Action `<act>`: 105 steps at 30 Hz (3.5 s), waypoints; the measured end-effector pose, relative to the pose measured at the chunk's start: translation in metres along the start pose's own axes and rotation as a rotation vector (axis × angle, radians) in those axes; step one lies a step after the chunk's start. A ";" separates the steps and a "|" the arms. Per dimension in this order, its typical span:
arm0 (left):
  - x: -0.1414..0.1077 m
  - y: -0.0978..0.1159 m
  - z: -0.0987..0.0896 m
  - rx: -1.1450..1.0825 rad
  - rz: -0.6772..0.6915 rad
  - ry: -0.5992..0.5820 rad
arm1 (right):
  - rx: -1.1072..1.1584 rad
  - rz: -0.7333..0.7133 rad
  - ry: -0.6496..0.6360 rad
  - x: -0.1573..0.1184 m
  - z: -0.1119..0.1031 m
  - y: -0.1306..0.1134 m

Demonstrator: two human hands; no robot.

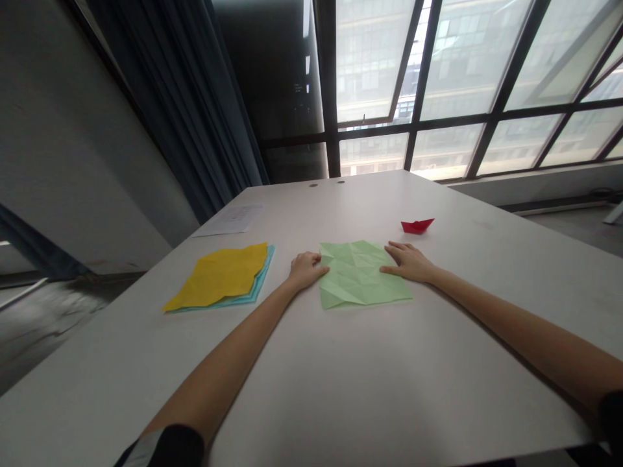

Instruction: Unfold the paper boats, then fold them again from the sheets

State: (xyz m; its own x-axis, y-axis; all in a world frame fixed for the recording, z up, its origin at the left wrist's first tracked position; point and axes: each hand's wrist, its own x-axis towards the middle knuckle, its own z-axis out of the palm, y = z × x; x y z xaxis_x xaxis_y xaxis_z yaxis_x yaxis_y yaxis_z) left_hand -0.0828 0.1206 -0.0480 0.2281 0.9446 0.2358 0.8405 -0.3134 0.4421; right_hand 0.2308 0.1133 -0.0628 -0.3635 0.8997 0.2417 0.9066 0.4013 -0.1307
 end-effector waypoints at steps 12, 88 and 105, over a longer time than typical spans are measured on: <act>0.001 -0.012 0.010 -0.505 0.068 0.114 | 0.344 0.100 0.042 0.005 0.008 0.008; -0.026 0.034 -0.021 0.262 0.141 -0.711 | 0.078 -0.469 -0.218 -0.011 -0.053 -0.066; -0.014 0.030 -0.025 0.032 0.110 -0.640 | -0.080 -0.566 -0.109 -0.015 -0.045 -0.090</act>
State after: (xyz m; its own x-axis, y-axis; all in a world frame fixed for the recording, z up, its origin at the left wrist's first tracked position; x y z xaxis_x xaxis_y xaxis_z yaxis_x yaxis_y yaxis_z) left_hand -0.0726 0.0953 -0.0164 0.5533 0.7815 -0.2883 0.8073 -0.4179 0.4167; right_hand 0.1639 0.0561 -0.0116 -0.8125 0.5628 0.1519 0.5763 0.8147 0.0645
